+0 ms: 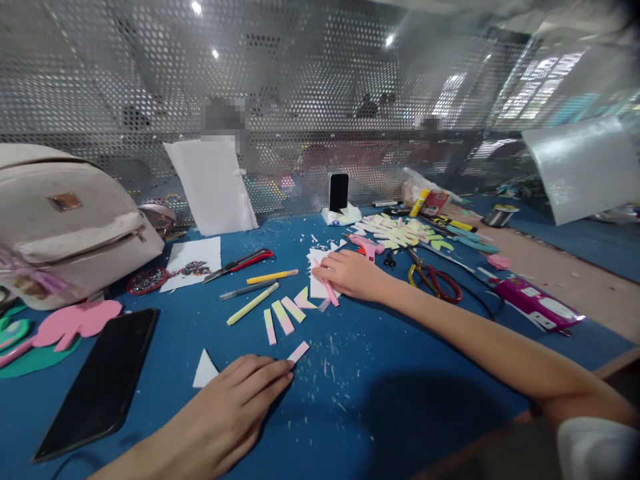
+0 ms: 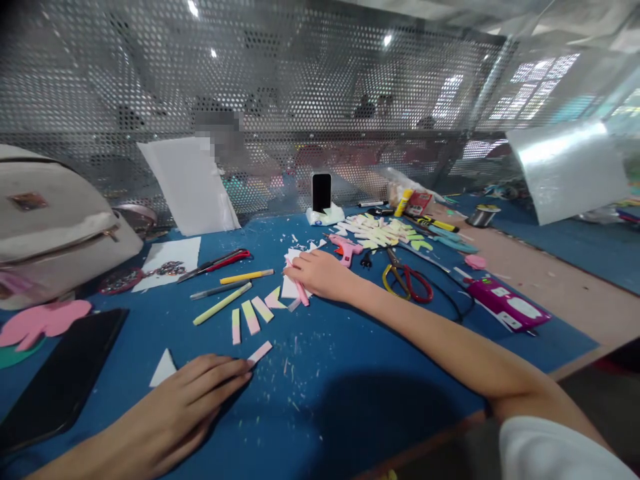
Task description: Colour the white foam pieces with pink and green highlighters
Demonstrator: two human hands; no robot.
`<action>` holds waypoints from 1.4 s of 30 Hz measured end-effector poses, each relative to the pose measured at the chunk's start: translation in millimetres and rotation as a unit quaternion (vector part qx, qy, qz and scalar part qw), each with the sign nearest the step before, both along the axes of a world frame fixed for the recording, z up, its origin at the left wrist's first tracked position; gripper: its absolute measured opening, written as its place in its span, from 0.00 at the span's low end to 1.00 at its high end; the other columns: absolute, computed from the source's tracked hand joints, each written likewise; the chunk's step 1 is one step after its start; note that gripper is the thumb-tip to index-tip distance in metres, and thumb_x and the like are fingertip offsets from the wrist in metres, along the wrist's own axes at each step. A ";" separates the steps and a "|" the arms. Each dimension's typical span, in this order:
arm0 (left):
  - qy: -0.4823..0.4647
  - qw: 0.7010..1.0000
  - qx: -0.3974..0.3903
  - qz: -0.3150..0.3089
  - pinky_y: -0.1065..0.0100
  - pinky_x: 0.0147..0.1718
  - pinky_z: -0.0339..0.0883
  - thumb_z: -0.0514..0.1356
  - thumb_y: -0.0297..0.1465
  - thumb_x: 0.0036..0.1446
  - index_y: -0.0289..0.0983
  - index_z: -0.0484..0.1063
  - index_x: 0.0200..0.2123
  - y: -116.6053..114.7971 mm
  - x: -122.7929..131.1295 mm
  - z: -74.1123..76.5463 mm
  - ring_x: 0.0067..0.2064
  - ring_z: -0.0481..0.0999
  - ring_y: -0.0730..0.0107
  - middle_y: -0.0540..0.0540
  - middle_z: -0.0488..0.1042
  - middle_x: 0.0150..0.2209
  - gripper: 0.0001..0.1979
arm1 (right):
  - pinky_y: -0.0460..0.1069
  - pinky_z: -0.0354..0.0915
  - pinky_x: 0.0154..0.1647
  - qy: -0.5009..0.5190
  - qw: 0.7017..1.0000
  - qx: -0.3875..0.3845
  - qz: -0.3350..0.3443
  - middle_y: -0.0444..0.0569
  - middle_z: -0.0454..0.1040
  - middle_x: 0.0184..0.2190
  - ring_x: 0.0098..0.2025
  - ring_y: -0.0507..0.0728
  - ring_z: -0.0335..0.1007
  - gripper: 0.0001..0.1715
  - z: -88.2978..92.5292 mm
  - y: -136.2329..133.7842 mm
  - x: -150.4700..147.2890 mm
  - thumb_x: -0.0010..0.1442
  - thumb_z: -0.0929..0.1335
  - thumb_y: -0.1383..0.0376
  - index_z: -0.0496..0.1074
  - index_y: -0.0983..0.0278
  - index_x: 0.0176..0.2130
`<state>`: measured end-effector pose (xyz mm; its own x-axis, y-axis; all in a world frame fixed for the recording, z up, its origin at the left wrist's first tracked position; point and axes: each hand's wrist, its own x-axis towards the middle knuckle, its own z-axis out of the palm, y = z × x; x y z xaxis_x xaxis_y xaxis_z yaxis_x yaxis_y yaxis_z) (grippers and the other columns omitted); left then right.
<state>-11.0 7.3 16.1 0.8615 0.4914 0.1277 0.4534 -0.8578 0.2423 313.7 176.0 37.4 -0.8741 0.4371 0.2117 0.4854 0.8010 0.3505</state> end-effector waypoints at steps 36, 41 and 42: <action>-0.036 0.999 -0.038 0.006 0.53 0.63 0.66 0.49 0.19 0.68 0.40 0.53 0.73 -0.5 1.3 3.0 0.63 0.67 0.54 0.38 0.67 0.64 0.32 | 0.48 0.51 0.30 0.111 0.918 -0.256 -0.281 0.49 0.77 0.35 0.33 0.57 0.69 0.23 27.3 1.0 24.5 0.61 0.65 0.66 0.72 0.59 0.56; -0.042 0.998 -0.040 0.012 0.54 0.63 0.67 0.47 0.19 0.68 0.38 0.53 0.73 -2.8 -0.5 -3.5 0.64 0.68 0.54 0.35 0.64 0.65 0.31 | 0.48 0.61 0.33 0.191 0.896 -0.346 -0.204 0.49 0.76 0.37 0.33 0.54 0.70 0.20 37.2 -3.2 14.7 0.66 0.57 0.68 0.73 0.62 0.50; -0.040 0.998 -0.039 0.009 0.55 0.63 0.67 0.47 0.19 0.68 0.38 0.53 0.73 -3.2 -1.4 -5.3 0.65 0.67 0.54 0.35 0.63 0.66 0.31 | 0.48 0.62 0.32 0.245 0.862 -0.414 -0.157 0.50 0.76 0.38 0.34 0.54 0.70 0.19 38.1 -6.4 11.2 0.66 0.58 0.68 0.72 0.64 0.50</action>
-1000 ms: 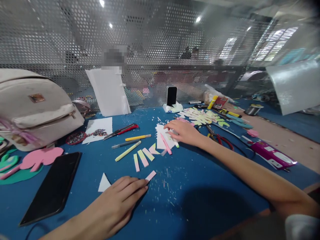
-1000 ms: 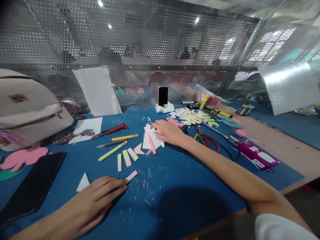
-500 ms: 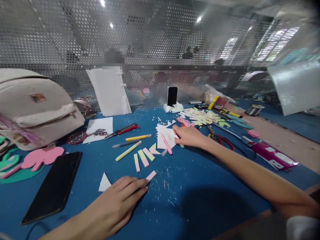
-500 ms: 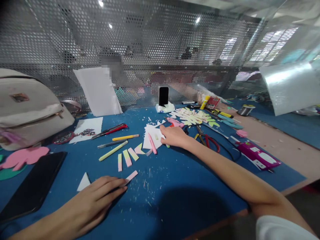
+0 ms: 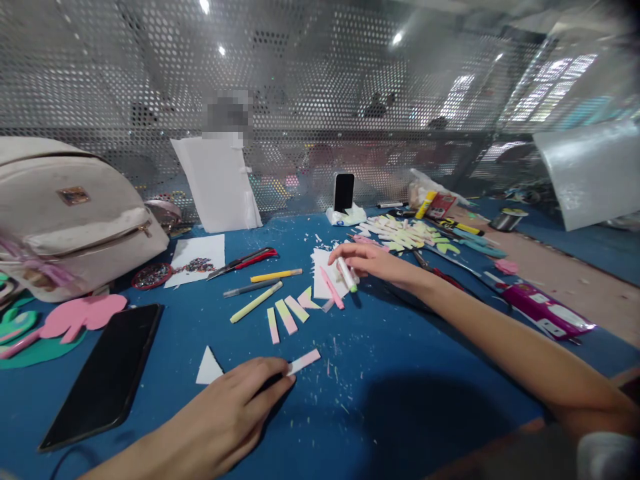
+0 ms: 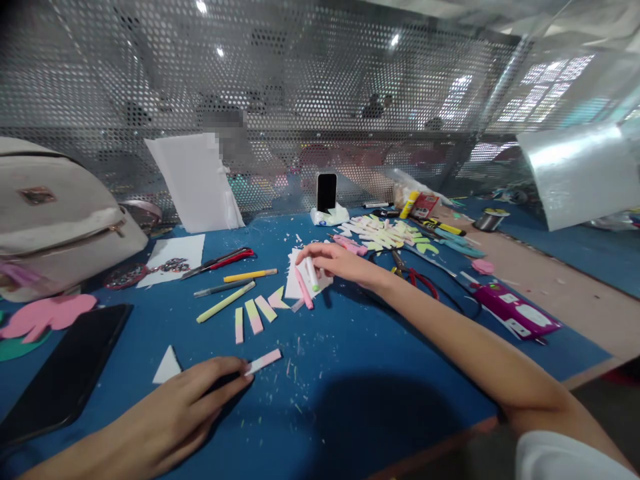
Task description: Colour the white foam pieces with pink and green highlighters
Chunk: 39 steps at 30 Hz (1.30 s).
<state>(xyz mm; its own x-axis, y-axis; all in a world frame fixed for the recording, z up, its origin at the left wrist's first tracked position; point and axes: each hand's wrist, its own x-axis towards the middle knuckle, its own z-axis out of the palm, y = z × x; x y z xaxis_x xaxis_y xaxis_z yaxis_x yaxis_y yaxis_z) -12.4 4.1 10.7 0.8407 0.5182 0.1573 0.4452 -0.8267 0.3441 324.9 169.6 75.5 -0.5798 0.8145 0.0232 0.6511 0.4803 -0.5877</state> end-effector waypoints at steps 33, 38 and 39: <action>-0.036 0.996 0.026 0.076 0.55 0.60 0.69 0.49 0.19 0.66 0.39 0.62 0.67 1.5 1.6 -3.7 0.63 0.67 0.51 0.35 0.63 0.63 0.28 | 0.52 0.64 0.56 0.057 0.910 -0.207 0.356 0.59 0.74 0.57 0.56 0.58 0.71 0.07 7.1 -74.0 -35.9 0.72 0.64 0.67 0.65 0.65 0.50; -0.009 1.000 0.030 0.006 0.57 0.45 0.76 0.48 0.18 0.64 0.42 0.64 0.66 0.3 5.0 7.6 0.46 0.73 0.56 0.38 0.68 0.47 0.30 | 0.53 0.61 0.60 0.008 0.943 -0.110 0.314 0.57 0.71 0.60 0.59 0.59 0.68 0.14 0.5 -70.4 -37.7 0.70 0.66 0.69 0.65 0.62 0.54; -0.003 0.999 0.038 -0.019 0.54 0.48 0.76 0.49 0.19 0.64 0.44 0.64 0.67 0.5 6.0 10.4 0.48 0.73 0.55 0.39 0.68 0.47 0.30 | 0.54 0.61 0.60 0.006 0.943 -0.099 0.319 0.57 0.71 0.60 0.60 0.60 0.68 0.15 -1.1 -70.4 -38.8 0.69 0.66 0.70 0.65 0.62 0.55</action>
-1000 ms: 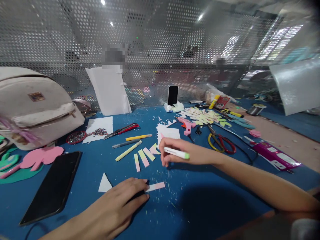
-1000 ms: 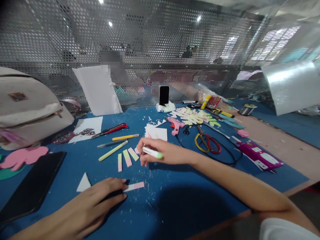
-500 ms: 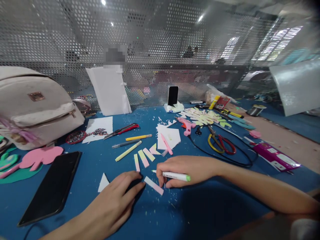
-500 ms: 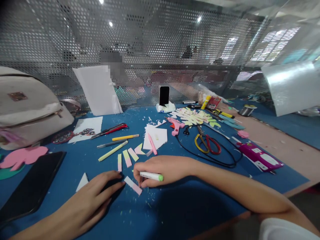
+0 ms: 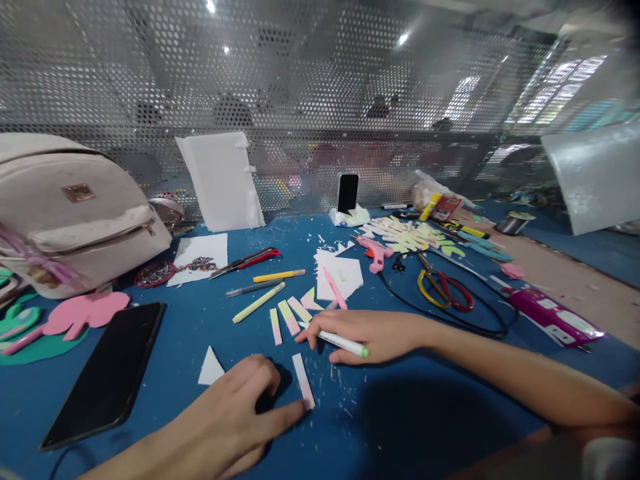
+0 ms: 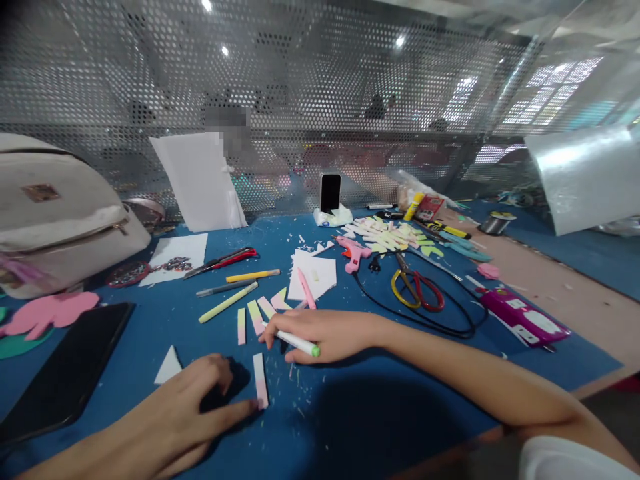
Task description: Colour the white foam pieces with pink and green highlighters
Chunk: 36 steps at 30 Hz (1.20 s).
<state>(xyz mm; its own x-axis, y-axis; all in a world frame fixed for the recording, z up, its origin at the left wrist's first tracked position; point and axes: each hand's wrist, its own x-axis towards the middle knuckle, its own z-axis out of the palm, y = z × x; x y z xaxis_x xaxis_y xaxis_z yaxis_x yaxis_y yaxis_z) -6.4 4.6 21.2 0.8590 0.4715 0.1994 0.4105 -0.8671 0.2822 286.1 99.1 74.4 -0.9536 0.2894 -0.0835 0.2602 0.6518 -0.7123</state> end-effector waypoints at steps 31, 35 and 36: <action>-0.001 0.995 0.070 -0.067 0.54 0.53 0.72 0.57 0.22 0.64 0.38 0.70 0.58 -2.2 2.6 1.5 0.49 0.71 0.53 0.40 0.69 0.42 0.20 | 0.49 0.59 0.44 0.132 0.970 0.201 0.026 0.49 0.73 0.38 0.41 0.56 0.63 0.08 -52.7 1.1 -17.7 0.69 0.69 0.62 0.67 0.64 0.42; -0.014 0.991 0.105 -0.076 0.56 0.49 0.74 0.55 0.22 0.66 0.34 0.73 0.53 -2.3 6.6 2.9 0.43 0.73 0.57 0.41 0.71 0.38 0.15 | 0.49 0.58 0.42 0.104 0.971 0.216 -0.026 0.48 0.72 0.38 0.39 0.56 0.62 0.10 -55.6 -3.4 -17.9 0.68 0.70 0.61 0.66 0.63 0.41; -0.020 0.990 0.115 -0.079 0.56 0.50 0.73 0.54 0.22 0.67 0.33 0.73 0.53 -2.4 7.2 1.9 0.42 0.73 0.58 0.41 0.72 0.39 0.14 | 0.49 0.57 0.41 0.094 0.971 0.214 -0.044 0.47 0.72 0.38 0.39 0.56 0.62 0.10 -56.3 -5.4 -18.4 0.67 0.70 0.61 0.66 0.63 0.41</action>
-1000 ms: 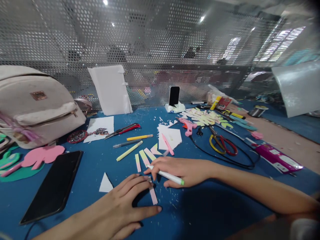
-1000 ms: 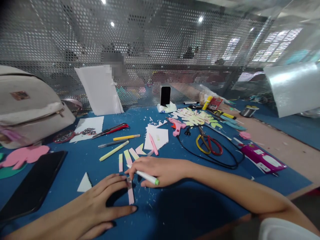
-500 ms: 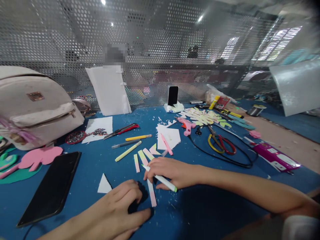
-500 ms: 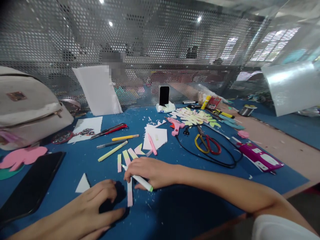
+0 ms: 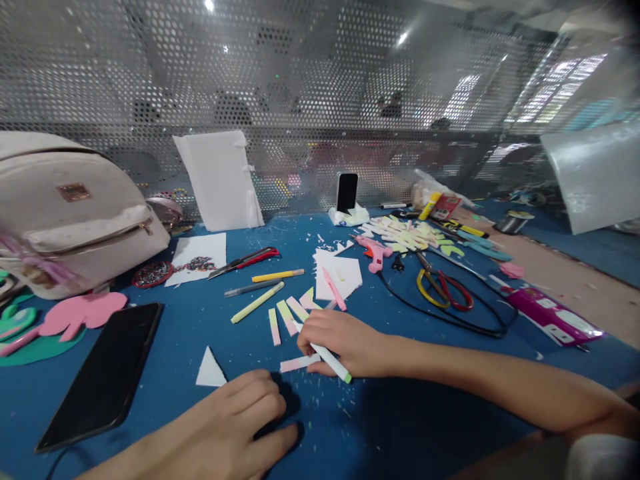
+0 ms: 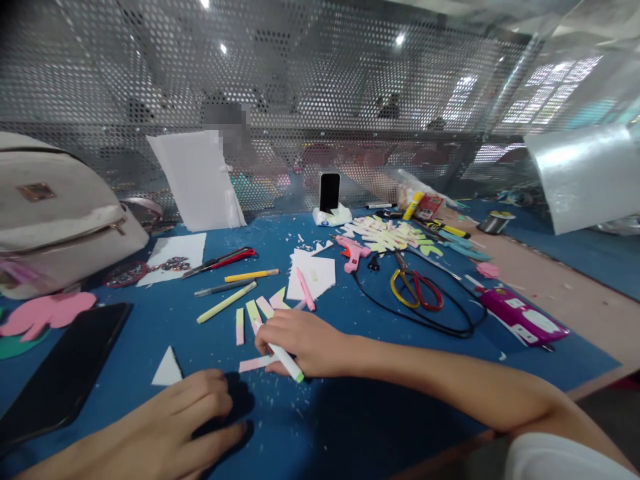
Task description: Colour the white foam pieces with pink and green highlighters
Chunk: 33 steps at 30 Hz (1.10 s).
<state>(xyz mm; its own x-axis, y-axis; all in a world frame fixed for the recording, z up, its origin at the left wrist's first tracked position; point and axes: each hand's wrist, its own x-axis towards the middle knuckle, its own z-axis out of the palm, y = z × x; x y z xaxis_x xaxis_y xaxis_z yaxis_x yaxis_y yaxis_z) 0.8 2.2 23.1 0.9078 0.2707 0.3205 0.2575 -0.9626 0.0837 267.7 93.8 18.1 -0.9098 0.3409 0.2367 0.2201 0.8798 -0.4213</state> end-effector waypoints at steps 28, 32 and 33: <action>0.056 0.994 0.092 0.026 0.63 0.59 0.63 0.46 0.34 0.78 0.38 0.74 0.60 -0.8 -0.2 5.1 0.57 0.73 0.61 0.45 0.71 0.64 0.19 | 0.48 0.56 0.37 0.013 0.983 -0.161 -0.089 0.44 0.76 0.32 0.32 0.54 0.68 0.12 12.1 -22.6 -2.9 0.71 0.61 0.59 0.69 0.61 0.41; 0.048 0.993 0.097 0.037 0.64 0.58 0.62 0.44 0.32 0.79 0.39 0.74 0.59 -2.4 0.1 4.9 0.54 0.74 0.63 0.47 0.73 0.63 0.20 | 0.49 0.60 0.38 0.077 0.948 -0.289 -0.113 0.48 0.75 0.38 0.36 0.55 0.69 0.19 6.8 -23.4 -1.9 0.72 0.60 0.53 0.64 0.62 0.54; 0.051 0.993 0.097 0.037 0.64 0.58 0.62 0.44 0.31 0.79 0.39 0.73 0.59 -2.3 0.1 4.7 0.54 0.74 0.64 0.47 0.73 0.63 0.20 | 0.49 0.61 0.39 0.095 0.939 -0.307 -0.121 0.49 0.74 0.39 0.37 0.56 0.68 0.20 4.9 -23.3 -2.1 0.72 0.61 0.53 0.63 0.63 0.55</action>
